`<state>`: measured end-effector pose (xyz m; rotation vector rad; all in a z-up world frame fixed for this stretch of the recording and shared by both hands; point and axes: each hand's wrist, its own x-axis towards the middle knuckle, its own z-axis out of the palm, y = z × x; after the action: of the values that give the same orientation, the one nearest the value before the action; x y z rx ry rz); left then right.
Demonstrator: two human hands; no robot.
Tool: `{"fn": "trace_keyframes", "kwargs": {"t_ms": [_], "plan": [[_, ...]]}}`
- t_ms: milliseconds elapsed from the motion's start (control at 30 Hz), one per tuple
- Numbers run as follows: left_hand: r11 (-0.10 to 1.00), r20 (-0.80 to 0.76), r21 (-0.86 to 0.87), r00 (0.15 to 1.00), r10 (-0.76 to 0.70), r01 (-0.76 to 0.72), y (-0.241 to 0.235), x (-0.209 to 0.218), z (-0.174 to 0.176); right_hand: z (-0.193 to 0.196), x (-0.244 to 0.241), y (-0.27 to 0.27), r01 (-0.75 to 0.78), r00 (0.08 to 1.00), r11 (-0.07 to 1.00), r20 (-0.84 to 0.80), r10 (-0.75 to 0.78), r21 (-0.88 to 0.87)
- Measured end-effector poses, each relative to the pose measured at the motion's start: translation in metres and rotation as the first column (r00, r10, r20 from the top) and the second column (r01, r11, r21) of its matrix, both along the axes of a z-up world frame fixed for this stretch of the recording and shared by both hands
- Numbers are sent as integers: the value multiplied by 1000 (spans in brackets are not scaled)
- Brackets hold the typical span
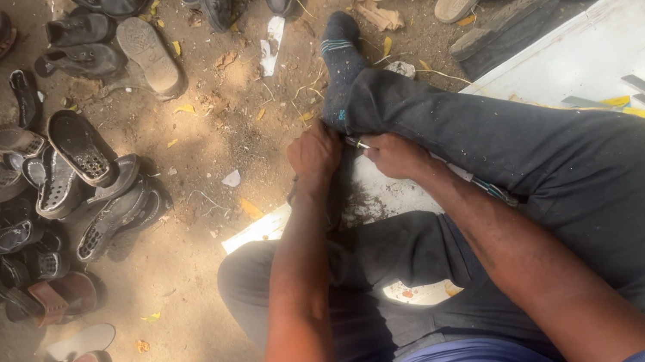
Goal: The person sits on the ground and uses a knife to scrape and clean the sole of a black shoe. They repeatedly scrape the bottom surface and the edges of the sole, occasionally turning the shoe over to work on different areas.
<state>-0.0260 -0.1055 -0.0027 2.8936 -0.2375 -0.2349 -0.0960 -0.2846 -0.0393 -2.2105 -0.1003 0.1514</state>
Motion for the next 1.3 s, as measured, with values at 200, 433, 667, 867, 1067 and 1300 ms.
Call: {"fn": "trace_keyframes", "kwargs": {"t_ms": [200,433,667,867,1067,1300], "plan": [[990,59,-132,997,-50,57,9,12,-19,57,-13,3,-84,987,973,-151,51,-216],[951,264,-295,964,-15,95,22,14,-42,67,-21,-6,-129,967,947,-250,54,-294],[932,281,-358,958,51,56,30,17,-49,36,-33,-4,-75,976,993,-213,55,-89],[911,236,-412,967,99,7,36,24,-62,27,-33,13,11,983,996,-184,-27,-88],[886,34,-452,991,128,-99,38,26,-54,46,-67,17,1,964,995,-265,-26,-95],[847,201,-531,967,158,-28,43,19,-57,45,-59,43,31,971,986,-231,-68,-162]]}}
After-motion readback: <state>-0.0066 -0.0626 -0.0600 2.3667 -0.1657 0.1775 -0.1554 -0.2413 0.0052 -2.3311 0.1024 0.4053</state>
